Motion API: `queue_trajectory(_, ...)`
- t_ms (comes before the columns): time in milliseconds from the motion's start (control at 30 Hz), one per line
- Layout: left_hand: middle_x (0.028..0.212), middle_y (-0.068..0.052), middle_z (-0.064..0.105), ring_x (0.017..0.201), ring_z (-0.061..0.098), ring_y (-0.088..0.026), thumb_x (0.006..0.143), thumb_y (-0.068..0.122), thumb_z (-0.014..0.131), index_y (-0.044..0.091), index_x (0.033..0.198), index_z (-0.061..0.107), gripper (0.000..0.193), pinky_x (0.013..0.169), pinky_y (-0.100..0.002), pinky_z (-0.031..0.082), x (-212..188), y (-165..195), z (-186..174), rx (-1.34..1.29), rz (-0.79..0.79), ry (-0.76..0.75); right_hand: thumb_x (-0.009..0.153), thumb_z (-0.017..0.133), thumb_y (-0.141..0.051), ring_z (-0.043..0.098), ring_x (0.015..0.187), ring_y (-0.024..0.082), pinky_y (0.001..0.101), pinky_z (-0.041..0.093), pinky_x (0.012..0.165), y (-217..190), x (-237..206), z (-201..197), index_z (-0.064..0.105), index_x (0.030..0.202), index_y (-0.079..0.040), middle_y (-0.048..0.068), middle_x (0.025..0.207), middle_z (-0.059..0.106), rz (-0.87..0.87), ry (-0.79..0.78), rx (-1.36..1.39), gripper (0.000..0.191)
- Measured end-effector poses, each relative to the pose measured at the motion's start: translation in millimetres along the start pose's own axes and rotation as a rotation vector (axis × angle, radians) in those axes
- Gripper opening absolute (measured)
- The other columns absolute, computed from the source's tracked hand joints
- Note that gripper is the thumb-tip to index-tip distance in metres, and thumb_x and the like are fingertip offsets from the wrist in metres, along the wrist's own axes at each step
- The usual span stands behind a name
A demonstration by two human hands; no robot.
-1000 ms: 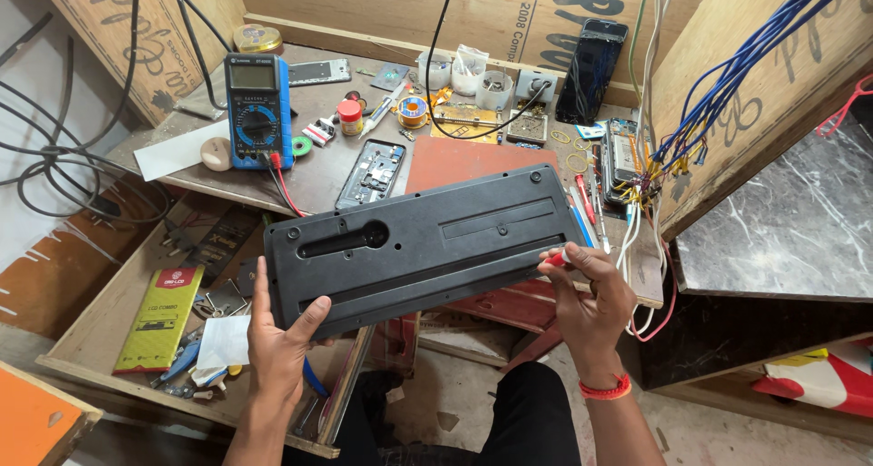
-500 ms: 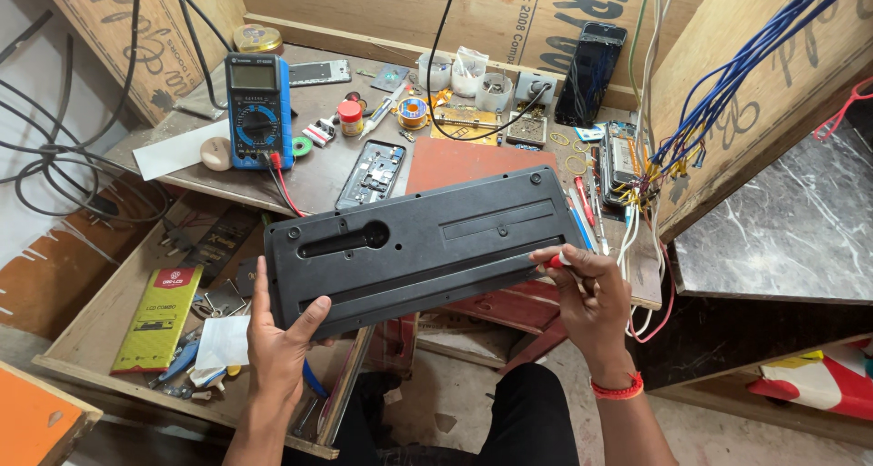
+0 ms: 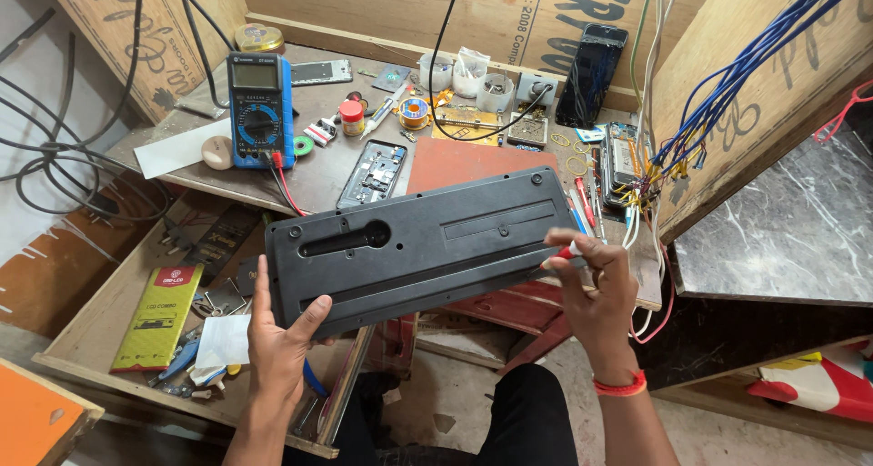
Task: The person holds a black plastic device back cover on a cluttered workbench and uses a screwdriver to unscrew screws from its edge and underside, steadying the panel with the other hand and repositioning it to reach different screws along the frame.
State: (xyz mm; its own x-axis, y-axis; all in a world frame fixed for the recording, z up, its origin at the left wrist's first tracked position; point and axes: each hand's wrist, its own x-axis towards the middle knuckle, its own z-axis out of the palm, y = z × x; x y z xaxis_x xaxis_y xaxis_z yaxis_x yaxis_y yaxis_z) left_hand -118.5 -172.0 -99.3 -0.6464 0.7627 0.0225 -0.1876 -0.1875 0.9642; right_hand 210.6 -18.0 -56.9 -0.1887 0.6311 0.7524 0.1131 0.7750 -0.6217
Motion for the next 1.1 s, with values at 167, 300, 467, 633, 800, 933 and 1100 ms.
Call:
queue_trajectory(167,0.116,-0.010,0.068,0.081,0.068,-0.016,0.074,0.013,0.081,0.019,0.166,0.021,0.110,0.047,-0.029,0.053,1,2,0,0.031,-0.050,0.021,0.100,0.059,0.014,0.072,0.103,0.020,0.0278,0.062,0.086,1,-3,-7,0.047,0.108,0.000,0.023,0.119,0.070,0.055,0.007,0.181,0.020)
queue_trajectory(300,0.115,-0.010,0.067,0.081,0.068,-0.016,0.075,0.013,0.081,0.018,0.167,0.021,0.110,0.047,-0.029,0.053,0,2,1,0.022,-0.023,0.008,0.097,0.063,0.015,0.073,0.097,0.020,0.0292,0.063,0.085,2,-7,-7,0.053,0.103,0.001,0.022,0.108,0.072,0.073,0.055,0.199,0.019)
queue_trajectory(467,0.113,-0.011,0.068,0.079,0.068,-0.017,0.075,0.013,0.080,0.018,0.167,0.021,0.110,0.046,-0.030,0.053,1,1,0,0.034,-0.040,0.014,0.088,0.077,0.012,0.073,0.095,0.017,0.0277,0.063,0.079,2,-8,2,0.053,0.096,-0.002,0.017,0.099,0.070,-0.036,0.163,0.015,0.029)
queue_trajectory(633,0.115,-0.010,0.068,0.081,0.068,-0.017,0.074,0.013,0.081,0.018,0.167,0.021,0.110,0.047,-0.029,0.054,1,0,0,0.038,-0.038,0.025,0.089,0.076,0.010,0.072,0.097,0.016,0.0269,0.062,0.080,-1,-3,2,0.052,0.099,-0.002,0.018,0.108,0.069,-0.035,0.097,0.038,0.028)
queue_trajectory(800,0.124,-0.009,0.066,0.090,0.070,-0.014,0.075,0.013,0.083,0.016,0.166,0.021,0.110,0.060,-0.026,0.061,3,-1,-1,-0.006,0.012,-0.003,0.097,0.064,0.010,0.076,0.099,0.019,0.0286,0.065,0.084,-7,0,-6,0.054,0.105,-0.003,0.021,0.115,0.074,0.088,0.003,0.276,0.018)
queue_trajectory(933,0.120,-0.011,0.067,0.085,0.068,-0.015,0.074,0.013,0.082,0.017,0.167,0.022,0.110,0.053,-0.027,0.056,2,-1,-1,0.039,-0.023,0.022,0.092,0.072,0.013,0.076,0.096,0.021,0.0303,0.066,0.083,-9,-2,-8,0.057,0.101,-0.001,0.019,0.104,0.074,0.021,0.051,0.154,0.022)
queue_trajectory(1100,0.118,-0.011,0.067,0.082,0.068,-0.016,0.074,0.014,0.081,0.018,0.167,0.022,0.111,0.049,-0.029,0.054,2,-2,-2,0.042,-0.045,0.029,0.084,0.082,0.010,0.075,0.096,0.021,0.0299,0.063,0.081,-1,-2,-8,0.055,0.096,-0.002,0.015,0.095,0.070,-0.049,0.120,-0.059,0.032)
